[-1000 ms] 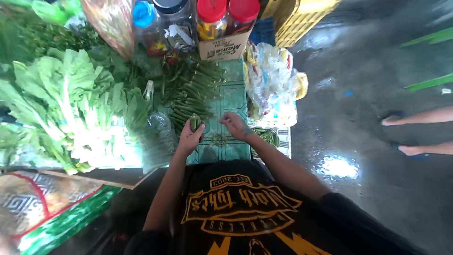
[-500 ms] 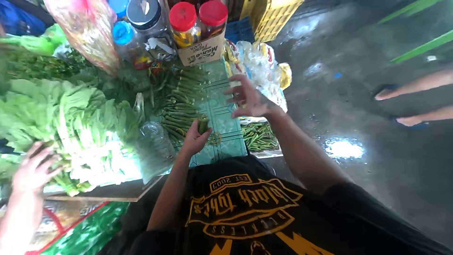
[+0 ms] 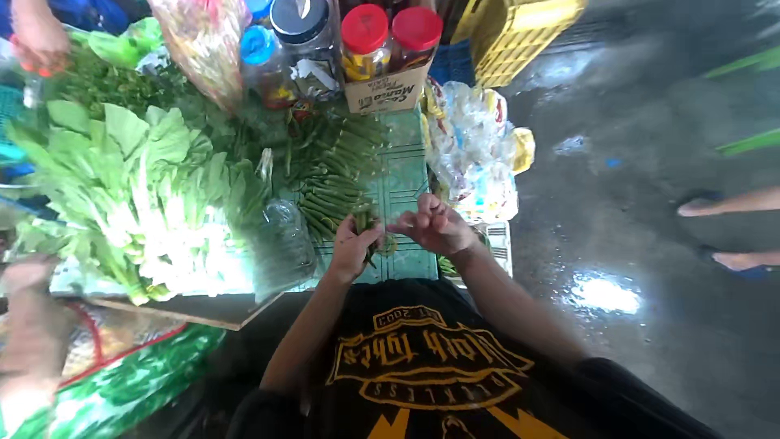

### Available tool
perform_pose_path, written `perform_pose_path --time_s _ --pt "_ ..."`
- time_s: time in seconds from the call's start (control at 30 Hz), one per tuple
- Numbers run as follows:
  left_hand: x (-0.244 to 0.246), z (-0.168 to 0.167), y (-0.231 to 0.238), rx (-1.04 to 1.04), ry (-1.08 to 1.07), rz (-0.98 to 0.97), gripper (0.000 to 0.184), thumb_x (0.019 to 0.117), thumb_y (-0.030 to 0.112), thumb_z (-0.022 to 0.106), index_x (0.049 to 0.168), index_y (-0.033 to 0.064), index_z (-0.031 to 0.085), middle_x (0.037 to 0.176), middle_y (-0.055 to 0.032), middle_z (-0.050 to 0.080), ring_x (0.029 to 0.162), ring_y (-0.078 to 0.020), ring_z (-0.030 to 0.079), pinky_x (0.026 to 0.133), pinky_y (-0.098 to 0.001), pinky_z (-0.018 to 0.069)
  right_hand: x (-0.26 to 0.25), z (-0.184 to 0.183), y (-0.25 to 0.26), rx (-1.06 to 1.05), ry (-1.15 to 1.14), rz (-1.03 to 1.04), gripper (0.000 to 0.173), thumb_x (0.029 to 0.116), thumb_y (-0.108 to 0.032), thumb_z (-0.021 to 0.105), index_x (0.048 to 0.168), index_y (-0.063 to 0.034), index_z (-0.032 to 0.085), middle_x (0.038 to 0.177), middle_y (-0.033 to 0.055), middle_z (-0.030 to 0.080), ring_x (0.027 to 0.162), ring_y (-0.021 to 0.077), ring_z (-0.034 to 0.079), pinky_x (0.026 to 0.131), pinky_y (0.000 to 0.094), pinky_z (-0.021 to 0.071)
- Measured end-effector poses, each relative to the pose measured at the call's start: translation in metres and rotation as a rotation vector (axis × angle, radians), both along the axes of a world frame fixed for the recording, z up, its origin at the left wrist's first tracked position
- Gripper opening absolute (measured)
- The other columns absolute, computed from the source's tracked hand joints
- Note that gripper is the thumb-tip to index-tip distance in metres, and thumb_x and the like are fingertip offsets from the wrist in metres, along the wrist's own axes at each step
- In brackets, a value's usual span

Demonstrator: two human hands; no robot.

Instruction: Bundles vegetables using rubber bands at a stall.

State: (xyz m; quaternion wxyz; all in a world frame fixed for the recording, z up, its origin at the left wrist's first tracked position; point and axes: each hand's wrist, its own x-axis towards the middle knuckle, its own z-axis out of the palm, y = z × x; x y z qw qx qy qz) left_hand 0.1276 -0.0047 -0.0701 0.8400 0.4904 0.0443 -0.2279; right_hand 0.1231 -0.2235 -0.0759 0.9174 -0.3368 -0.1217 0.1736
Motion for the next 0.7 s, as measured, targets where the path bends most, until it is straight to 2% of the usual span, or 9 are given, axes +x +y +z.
perform_pose_path --time_s 0.03,0.1,0.2,0.27,0.33,0.43,0.53,0.63,0.7 --pt "-0.004 0.002 -0.01 0.024 -0.047 0.019 0.031 0.0894 0.005 0.072 0.118 0.0027 0.059 0.085 -0.0096 0.067 0.069 -0.0172 0.066 0.068 -0.0346 0.0593 -0.005 0.001 0.011 0.039 0.051 -0.062 0.033 0.0875 -0.044 0.079 0.116 -0.0294 0.07 0.111 0.0022 0.075 0.108 0.0229 0.071 0.1 0.049 0.0556" --pt "-0.006 0.01 -0.026 0.204 -0.22 0.038 0.044 0.0854 0.002 0.076 0.126 0.0046 0.058 0.095 -0.0085 0.07 0.08 -0.0175 0.069 0.074 -0.0361 0.062 -0.006 0.007 0.023 -0.037 0.135 -0.156 0.067 0.0843 -0.052 0.08 0.142 -0.0314 0.053 0.129 0.0053 0.069 0.115 0.0218 0.067 0.099 0.0422 0.0549" --pt "0.001 0.019 -0.036 0.642 -0.506 0.032 0.049 0.0843 0.014 0.082 0.127 0.0066 0.058 0.103 -0.0041 0.071 0.086 -0.0128 0.071 0.075 -0.035 0.0635 0.001 0.027 0.023 -0.296 0.085 -0.222 0.096 0.0801 -0.044 0.085 0.155 -0.0256 0.028 0.139 0.0071 0.064 0.117 0.0231 0.066 0.094 0.0415 0.0574" --pt "0.009 0.022 -0.034 0.982 -0.707 -0.02 0.047 0.0844 0.022 0.08 0.126 0.0054 0.063 0.108 -0.0078 0.069 0.091 -0.018 0.069 0.078 -0.042 0.0617 0.005 0.044 0.021 -0.454 -0.027 -0.262 0.096 0.08 -0.029 0.083 0.156 -0.0193 0.025 0.131 0.0095 0.067 0.11 0.025 0.068 0.089 0.0429 0.0601" --pt "0.014 0.029 -0.033 1.241 -0.926 -0.042 0.043 0.0838 0.019 0.076 0.122 0.0021 0.065 0.104 -0.0139 0.067 0.087 -0.0271 0.07 0.071 -0.0475 0.0601 0.008 0.057 0.021 -0.577 -0.123 -0.303 0.092 0.0799 -0.014 0.079 0.155 -0.0136 0.027 0.126 0.0101 0.069 0.108 0.025 0.07 0.09 0.0431 0.0604" --pt "0.016 0.035 -0.031 1.431 -1.136 -0.068 0.033 0.0849 0.014 0.074 0.115 0.0004 0.068 0.099 -0.0156 0.069 0.087 -0.0308 0.07 0.069 -0.0467 0.0588 0.01 0.064 0.023 -0.8 -0.166 -0.345 0.073 0.0793 -0.006 0.081 0.144 -0.008 0.047 0.119 0.007 0.07 0.103 0.0185 0.07 0.089 0.0375 0.0608" --pt "0.01 0.036 -0.032 1.479 -1.086 -0.135 0.034 0.0892 0.017 0.073 0.119 0.0021 0.068 0.103 -0.0148 0.072 0.094 -0.0306 0.071 0.076 -0.0462 0.0597 0.009 0.069 0.014 -0.836 -0.058 -0.261 0.059 0.0828 -0.002 0.076 0.137 -0.0092 0.053 0.119 0.0101 0.069 0.098 0.0201 0.07 0.082 0.0372 0.062" --pt "0.007 0.042 -0.032 1.496 -0.849 -0.234 0.055 0.0844 0.021 0.078 0.134 0.003 0.061 0.107 -0.0154 0.073 0.097 -0.0324 0.072 0.08 -0.0512 0.0594 0.008 0.067 -0.004 -0.979 -0.016 -0.254 0.071 0.0705 -0.009 0.075 0.138 -0.0156 0.054 0.133 0.0125 0.056 0.104 0.0242 0.066 0.083 0.0426 0.0599" --pt "0.008 0.045 -0.034 1.492 -0.722 -0.353 0.067 0.0845 0.025 0.078 0.142 0.0043 0.051 0.108 -0.0149 0.072 0.096 -0.0329 0.072 0.079 -0.053 0.0593 0.009 0.063 -0.016 -1.088 -0.138 -0.175 0.075 0.0739 -0.019 0.081 0.143 -0.0172 0.051 0.139 0.0101 0.054 0.111 0.0221 0.064 0.087 0.0412 0.0597"
